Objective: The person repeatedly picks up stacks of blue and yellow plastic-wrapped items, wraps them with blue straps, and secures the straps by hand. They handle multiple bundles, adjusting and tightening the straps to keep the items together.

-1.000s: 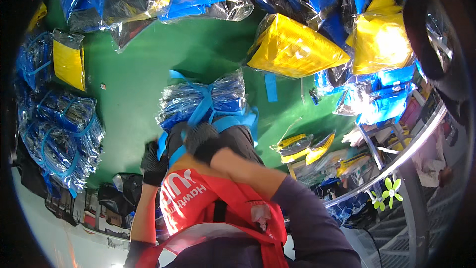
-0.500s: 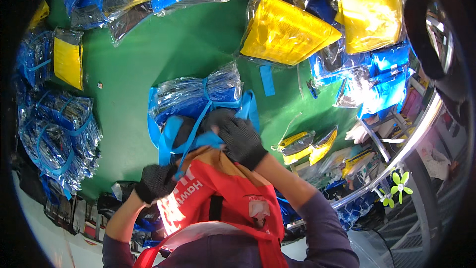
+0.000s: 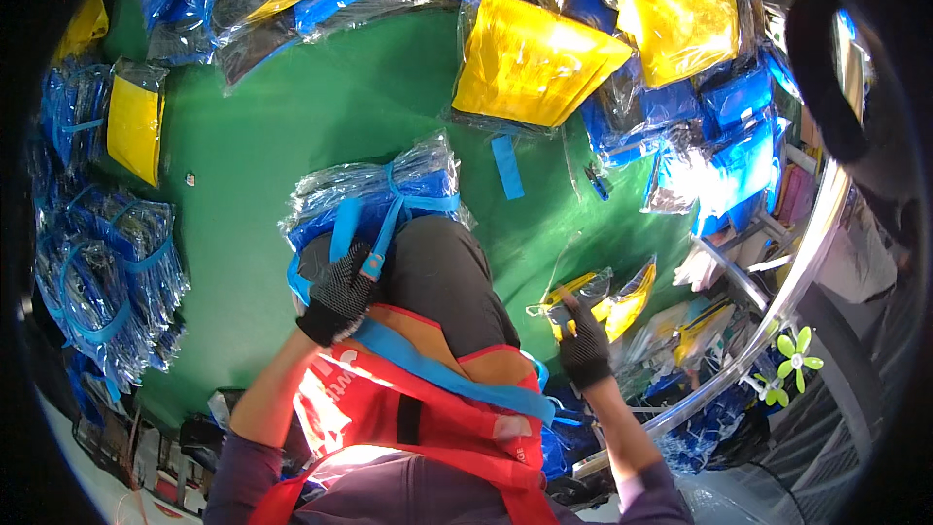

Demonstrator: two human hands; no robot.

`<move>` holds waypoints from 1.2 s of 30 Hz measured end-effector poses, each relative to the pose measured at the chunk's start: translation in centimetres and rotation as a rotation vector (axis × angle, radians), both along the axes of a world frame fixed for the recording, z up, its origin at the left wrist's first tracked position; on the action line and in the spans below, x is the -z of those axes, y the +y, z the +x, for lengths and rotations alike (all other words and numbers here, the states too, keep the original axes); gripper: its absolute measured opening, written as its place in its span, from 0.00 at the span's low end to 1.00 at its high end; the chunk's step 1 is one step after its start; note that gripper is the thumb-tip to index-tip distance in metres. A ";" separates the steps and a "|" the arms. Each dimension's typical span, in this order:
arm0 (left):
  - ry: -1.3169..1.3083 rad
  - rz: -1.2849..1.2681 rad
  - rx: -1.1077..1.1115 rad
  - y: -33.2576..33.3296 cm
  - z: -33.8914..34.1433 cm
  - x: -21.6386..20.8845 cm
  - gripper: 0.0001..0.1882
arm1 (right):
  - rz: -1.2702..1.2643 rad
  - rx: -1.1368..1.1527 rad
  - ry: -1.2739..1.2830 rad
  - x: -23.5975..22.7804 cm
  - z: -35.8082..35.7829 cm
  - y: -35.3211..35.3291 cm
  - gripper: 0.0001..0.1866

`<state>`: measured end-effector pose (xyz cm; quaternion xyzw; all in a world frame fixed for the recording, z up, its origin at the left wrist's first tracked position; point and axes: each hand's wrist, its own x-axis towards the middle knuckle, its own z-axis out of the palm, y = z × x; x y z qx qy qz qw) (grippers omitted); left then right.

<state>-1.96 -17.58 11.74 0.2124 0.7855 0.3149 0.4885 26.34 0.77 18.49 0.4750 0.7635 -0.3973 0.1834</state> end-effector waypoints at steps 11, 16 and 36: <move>0.235 -0.085 0.005 -5.5 9.8 -3.9 0.15 | 0.117 -0.799 0.406 7.5 -14.9 -10.8 0.16; 0.335 -0.042 0.041 -9.0 15.7 -5.5 0.17 | -0.421 -0.666 0.152 5.0 -10.8 -15.2 0.14; -0.152 0.597 -1.153 -21.8 2.7 16.4 0.12 | -0.518 -1.200 0.641 5.6 -26.4 -16.7 0.13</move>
